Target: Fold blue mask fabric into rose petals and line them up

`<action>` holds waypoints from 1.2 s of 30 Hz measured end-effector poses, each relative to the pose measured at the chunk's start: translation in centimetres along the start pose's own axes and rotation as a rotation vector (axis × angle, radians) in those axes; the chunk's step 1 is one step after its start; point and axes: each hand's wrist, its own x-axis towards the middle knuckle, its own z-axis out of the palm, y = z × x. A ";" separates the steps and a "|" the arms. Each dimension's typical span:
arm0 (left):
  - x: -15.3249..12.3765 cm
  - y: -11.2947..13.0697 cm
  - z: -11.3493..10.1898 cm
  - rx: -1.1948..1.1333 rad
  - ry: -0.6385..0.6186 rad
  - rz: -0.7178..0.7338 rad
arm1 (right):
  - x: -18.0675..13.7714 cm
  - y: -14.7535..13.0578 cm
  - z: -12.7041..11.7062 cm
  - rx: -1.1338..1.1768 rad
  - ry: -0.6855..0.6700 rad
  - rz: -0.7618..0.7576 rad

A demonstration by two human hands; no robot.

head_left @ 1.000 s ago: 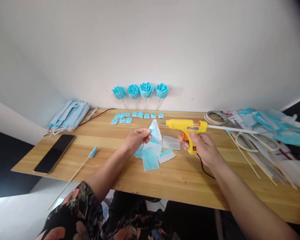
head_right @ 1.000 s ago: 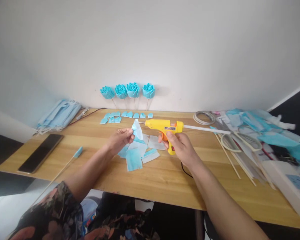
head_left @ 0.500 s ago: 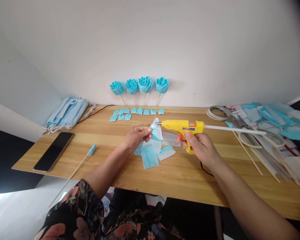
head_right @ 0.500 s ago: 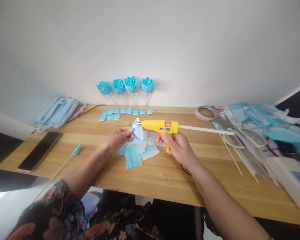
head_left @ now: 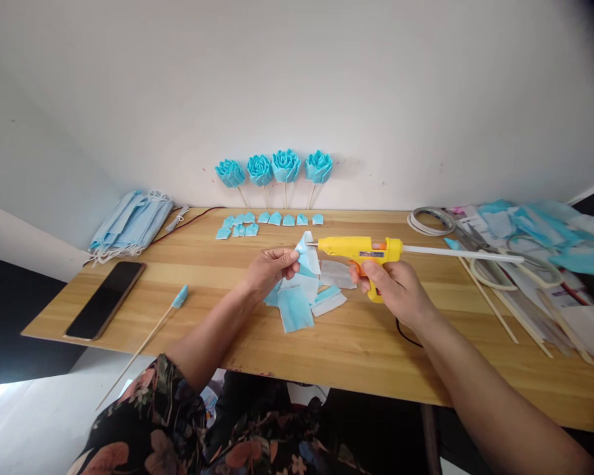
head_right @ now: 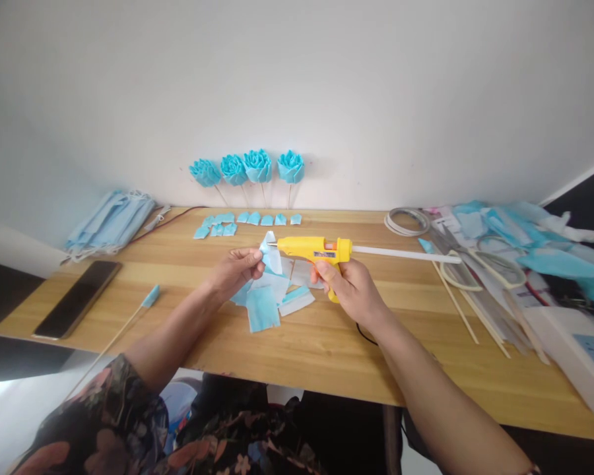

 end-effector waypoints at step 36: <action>0.2 -0.1 -0.5 -0.082 0.068 0.042 | 0.0 0.4 -0.2 -0.047 -0.041 0.002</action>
